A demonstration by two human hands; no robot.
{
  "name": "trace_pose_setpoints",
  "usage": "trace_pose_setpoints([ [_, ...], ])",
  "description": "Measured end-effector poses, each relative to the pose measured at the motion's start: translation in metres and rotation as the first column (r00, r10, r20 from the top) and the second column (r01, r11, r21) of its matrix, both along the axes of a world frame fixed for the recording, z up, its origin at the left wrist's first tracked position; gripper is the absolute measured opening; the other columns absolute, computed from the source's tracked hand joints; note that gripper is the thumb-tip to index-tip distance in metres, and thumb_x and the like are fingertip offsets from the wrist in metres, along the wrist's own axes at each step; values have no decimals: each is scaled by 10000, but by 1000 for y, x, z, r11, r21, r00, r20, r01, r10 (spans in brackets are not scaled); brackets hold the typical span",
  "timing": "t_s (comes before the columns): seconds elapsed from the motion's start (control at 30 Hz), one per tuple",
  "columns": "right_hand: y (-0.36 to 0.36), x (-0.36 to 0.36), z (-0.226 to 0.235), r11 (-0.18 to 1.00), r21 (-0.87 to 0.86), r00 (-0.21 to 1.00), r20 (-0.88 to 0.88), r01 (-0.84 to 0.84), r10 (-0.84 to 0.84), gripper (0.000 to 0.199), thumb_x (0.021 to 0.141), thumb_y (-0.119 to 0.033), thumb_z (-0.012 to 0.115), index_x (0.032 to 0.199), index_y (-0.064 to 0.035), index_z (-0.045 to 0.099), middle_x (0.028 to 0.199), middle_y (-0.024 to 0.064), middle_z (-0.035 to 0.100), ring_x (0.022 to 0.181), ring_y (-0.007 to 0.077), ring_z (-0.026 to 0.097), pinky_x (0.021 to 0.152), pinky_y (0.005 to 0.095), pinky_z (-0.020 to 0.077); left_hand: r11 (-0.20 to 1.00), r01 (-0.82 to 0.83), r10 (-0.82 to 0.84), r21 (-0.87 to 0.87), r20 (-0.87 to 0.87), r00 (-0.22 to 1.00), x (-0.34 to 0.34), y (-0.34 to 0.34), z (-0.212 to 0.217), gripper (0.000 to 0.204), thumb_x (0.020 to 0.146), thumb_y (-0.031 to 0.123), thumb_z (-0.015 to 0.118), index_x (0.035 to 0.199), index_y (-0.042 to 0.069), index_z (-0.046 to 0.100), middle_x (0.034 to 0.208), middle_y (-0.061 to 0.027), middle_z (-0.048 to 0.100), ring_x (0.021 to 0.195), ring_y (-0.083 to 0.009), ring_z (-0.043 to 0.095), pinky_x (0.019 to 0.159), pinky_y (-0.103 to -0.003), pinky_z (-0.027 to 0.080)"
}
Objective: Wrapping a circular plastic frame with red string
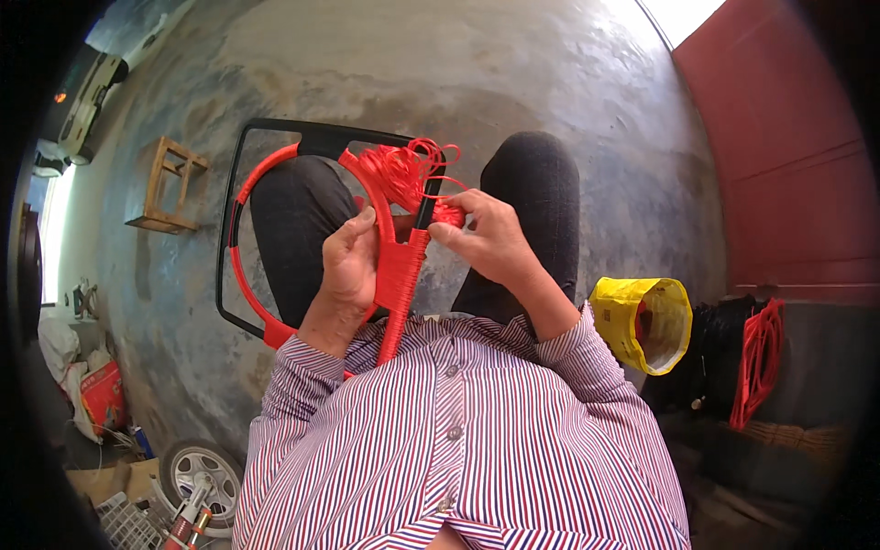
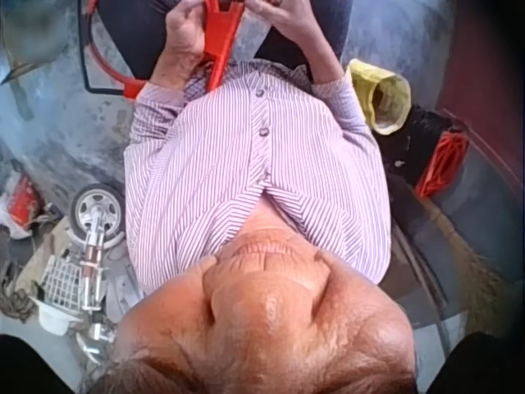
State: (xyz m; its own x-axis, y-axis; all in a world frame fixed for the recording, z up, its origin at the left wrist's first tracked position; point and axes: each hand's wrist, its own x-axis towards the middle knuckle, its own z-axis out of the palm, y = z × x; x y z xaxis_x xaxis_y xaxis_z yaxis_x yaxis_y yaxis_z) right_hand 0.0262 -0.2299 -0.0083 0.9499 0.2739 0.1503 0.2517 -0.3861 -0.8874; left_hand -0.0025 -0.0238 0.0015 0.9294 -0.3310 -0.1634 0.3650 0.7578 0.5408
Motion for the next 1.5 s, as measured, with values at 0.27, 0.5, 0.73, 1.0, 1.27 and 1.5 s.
trace_pose_setpoints([
  [0.27,-31,-10,38,541,841,956,-164,6,244,259,853,-143,557,1083,-23,539,960,138,656,933,227,641,950,405,481,971,51,-4,234,-197,980,2,0,-9,314,994,207,596,1197,-32,613,1054,-181,706,887,-221,710,765,-315,607],
  [0.5,-117,-30,95,183,933,814,160,-308,558,298,1037,-346,493,1093,-55,457,616,41,553,576,138,564,705,346,484,982,132,-87,133,-303,949,-2,2,8,202,954,169,684,1034,-8,631,913,-213,721,761,-246,725,698,-338,624],
  [0.73,-75,-23,65,663,704,956,-287,253,-61,189,968,-93,572,1136,-11,604,826,55,582,647,128,545,640,282,492,977,145,-103,155,-253,962,-1,0,3,169,931,120,710,1030,15,622,940,-216,712,802,-265,726,709,-343,629],
  [1.0,-12,-26,23,927,375,903,-397,-3,164,215,922,-28,672,1108,-5,565,768,12,610,610,96,601,573,260,512,966,157,-118,207,-190,975,-1,0,1,318,916,78,711,1191,12,565,955,-192,704,819,-248,724,705,-327,634],
  [1.27,-40,-51,54,762,642,854,-345,-88,389,168,852,45,702,945,-19,579,726,17,592,535,84,579,484,237,475,956,131,-90,264,-164,982,-2,-1,3,431,910,55,710,1279,10,492,962,-173,700,825,-246,728,699,-339,641],
  [1.5,-27,-58,61,705,706,838,-348,-61,421,157,837,57,689,917,-1,566,672,21,570,499,89,561,471,243,450,951,116,-79,288,-136,988,-1,-3,2,298,910,62,712,1150,44,537,978,-164,692,851,-258,734,696,-341,645],
])
